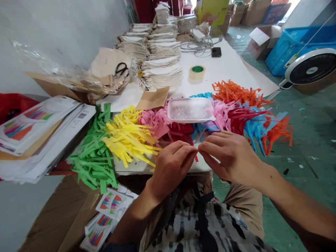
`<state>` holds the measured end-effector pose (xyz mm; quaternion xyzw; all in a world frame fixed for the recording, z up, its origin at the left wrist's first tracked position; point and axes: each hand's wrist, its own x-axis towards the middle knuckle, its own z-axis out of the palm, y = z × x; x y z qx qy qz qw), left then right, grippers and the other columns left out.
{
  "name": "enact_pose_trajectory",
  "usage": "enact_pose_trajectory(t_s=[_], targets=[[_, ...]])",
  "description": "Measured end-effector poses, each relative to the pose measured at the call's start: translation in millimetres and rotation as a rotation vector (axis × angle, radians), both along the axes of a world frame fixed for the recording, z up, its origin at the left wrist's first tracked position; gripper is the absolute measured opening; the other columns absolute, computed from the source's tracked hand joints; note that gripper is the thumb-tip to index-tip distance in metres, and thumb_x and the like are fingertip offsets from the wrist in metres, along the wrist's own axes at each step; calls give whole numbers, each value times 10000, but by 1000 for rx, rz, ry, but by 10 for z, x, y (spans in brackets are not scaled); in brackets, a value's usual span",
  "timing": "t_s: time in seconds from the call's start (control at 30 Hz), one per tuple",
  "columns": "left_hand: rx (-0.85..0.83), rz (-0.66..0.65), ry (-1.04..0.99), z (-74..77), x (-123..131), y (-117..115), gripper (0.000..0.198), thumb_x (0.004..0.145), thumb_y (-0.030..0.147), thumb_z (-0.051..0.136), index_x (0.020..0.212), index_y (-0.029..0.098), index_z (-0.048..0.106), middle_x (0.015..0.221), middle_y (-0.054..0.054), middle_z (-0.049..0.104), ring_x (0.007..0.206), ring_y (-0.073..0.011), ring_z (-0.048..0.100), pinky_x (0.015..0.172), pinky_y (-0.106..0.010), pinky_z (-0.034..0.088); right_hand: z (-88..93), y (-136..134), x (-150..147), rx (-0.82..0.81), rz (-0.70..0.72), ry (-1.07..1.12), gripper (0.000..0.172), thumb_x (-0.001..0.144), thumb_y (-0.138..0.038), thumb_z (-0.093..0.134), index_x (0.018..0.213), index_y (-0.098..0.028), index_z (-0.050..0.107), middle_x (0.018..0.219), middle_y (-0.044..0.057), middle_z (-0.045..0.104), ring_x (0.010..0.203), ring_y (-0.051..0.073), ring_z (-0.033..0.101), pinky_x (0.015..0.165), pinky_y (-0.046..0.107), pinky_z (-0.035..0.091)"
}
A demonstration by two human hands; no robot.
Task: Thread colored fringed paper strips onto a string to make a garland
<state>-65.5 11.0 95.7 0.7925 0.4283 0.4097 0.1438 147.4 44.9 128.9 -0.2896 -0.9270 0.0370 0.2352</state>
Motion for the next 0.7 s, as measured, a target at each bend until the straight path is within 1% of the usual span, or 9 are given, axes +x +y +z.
enact_pose_trajectory(t_s=[0.07, 0.17, 0.23, 0.3, 0.37, 0.5, 0.57, 0.63, 0.7], targets=[[-80, 7, -67, -8, 4, -14, 111, 981, 221, 704, 1088, 235, 733, 974, -26, 773, 919, -149, 726, 882, -250, 551, -18, 11, 19, -79, -4, 65, 166, 997, -157, 542, 889, -183, 666, 791, 25, 644, 719, 157, 566, 660, 313, 375], [-210, 26, -186, -2, 3, -37, 272, 945, 260, 763, 1212, 253, 709, 1066, -26, 785, 945, -147, 743, 889, -242, 560, -49, 39, 73, -216, -42, 148, 93, 950, -154, 593, 918, -187, 673, 846, 13, 665, 748, 142, 601, 664, 286, 391], [-258, 31, -246, 4, 12, -46, 271, 946, 252, 759, 1212, 255, 712, 1070, -25, 790, 943, -148, 750, 885, -238, 562, -64, 52, 105, -289, -59, 170, 75, 916, -150, 621, 912, -200, 677, 857, -1, 678, 750, 134, 613, 669, 272, 400], [-276, 37, -287, 0, 35, -51, 195, 949, 239, 750, 1143, 251, 736, 1029, -20, 792, 917, -143, 748, 865, -230, 557, -77, 56, 120, -350, -56, 184, 81, 896, -145, 639, 911, -209, 685, 862, -11, 690, 761, 130, 625, 693, 262, 417], [-291, 42, -318, -21, 73, -53, 161, 942, 236, 759, 1102, 247, 747, 997, -15, 789, 890, -135, 739, 840, -218, 553, -93, 52, 119, -388, -45, 190, 90, 891, -138, 648, 921, -210, 693, 866, -16, 695, 775, 128, 629, 717, 256, 429], [-331, 49, -383, -113, 151, -57, 116, 938, 241, 764, 1052, 232, 743, 967, -9, 776, 870, -122, 726, 825, -202, 556, -140, 34, 109, -369, -51, 180, 81, 937, -156, 651, 967, -200, 712, 883, -7, 707, 787, 130, 628, 705, 252, 417], [-345, 53, -422, -164, 171, -53, 113, 942, 246, 760, 1050, 228, 735, 958, -4, 770, 865, -118, 726, 812, -196, 560, -168, 20, 123, -380, -70, 201, 74, 980, -201, 657, 1009, -200, 725, 911, -2, 730, 779, 125, 634, 691, 246, 414], [-347, 49, -429, -203, 175, -44, 125, 956, 255, 747, 1078, 233, 728, 971, 2, 768, 878, -112, 727, 811, -190, 558, -201, 1, 153, -429, -105, 254, 78, 1005, -253, 673, 1020, -203, 732, 903, -11, 746, 741, 109, 633, 678, 235, 417], [-324, 24, -351, -231, 172, -36, 161, 972, 278, 733, 1128, 241, 718, 1006, 0, 764, 910, -115, 724, 833, -198, 549, -242, -28, 190, -491, -142, 305, 108, 1015, -291, 681, 978, -205, 736, 854, -22, 742, 701, 96, 627, 659, 228, 412]])
